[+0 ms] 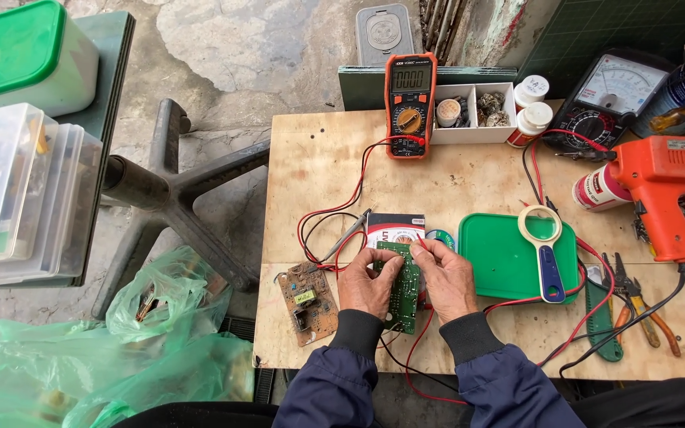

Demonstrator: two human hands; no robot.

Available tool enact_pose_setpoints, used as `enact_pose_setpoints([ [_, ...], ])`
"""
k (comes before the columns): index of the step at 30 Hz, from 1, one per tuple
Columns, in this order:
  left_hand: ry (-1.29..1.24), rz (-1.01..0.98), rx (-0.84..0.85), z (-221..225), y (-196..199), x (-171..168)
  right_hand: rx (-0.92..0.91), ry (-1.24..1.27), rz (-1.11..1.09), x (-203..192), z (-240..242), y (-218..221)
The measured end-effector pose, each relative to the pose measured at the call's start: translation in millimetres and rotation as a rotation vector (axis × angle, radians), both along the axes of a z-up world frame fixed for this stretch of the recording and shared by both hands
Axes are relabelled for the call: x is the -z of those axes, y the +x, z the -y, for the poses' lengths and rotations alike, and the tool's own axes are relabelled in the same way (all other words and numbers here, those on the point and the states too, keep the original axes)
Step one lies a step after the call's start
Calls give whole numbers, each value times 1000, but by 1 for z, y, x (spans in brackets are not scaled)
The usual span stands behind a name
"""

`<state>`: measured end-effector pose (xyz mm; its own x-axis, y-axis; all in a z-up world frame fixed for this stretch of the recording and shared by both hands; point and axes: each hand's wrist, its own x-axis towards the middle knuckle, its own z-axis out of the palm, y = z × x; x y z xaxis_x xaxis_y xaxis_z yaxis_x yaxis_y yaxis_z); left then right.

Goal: Inspecting and testing electronic components on a circuit board using a multimeter and magnifying glass.

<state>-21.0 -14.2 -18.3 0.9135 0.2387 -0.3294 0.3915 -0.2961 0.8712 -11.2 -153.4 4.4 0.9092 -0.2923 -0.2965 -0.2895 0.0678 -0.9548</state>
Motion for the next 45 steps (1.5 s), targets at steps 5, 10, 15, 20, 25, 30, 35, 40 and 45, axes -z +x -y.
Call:
enact_pose_setpoints([
  [5, -71, 67, -121, 4, -8, -1, -31, -27, 16, -1, 1, -5],
  [10, -97, 106, -134, 5, -14, 3, -42, -7, 26, 5, 4, -8],
  [15, -43, 196, -85, 8, -19, 16, -17, 25, 14, 12, 5, -12],
  [20, -84, 164, -115, 7, -17, 12, -30, 35, 8, 11, 6, -10],
  [25, -99, 129, -114, 4, -15, 14, -34, 30, 12, 19, 5, -10],
  [30, -133, 80, -114, 2, -11, 12, -38, 30, 8, 19, 6, -10],
  [35, -153, 25, -142, 0, -11, 9, -59, -2, 41, 17, 5, -10],
  [40, -358, -21, -195, -7, -2, 36, -75, 4, 58, 27, 7, -10],
  [45, -514, -48, -193, -8, -9, 10, -103, -11, 51, 18, 9, -15],
])
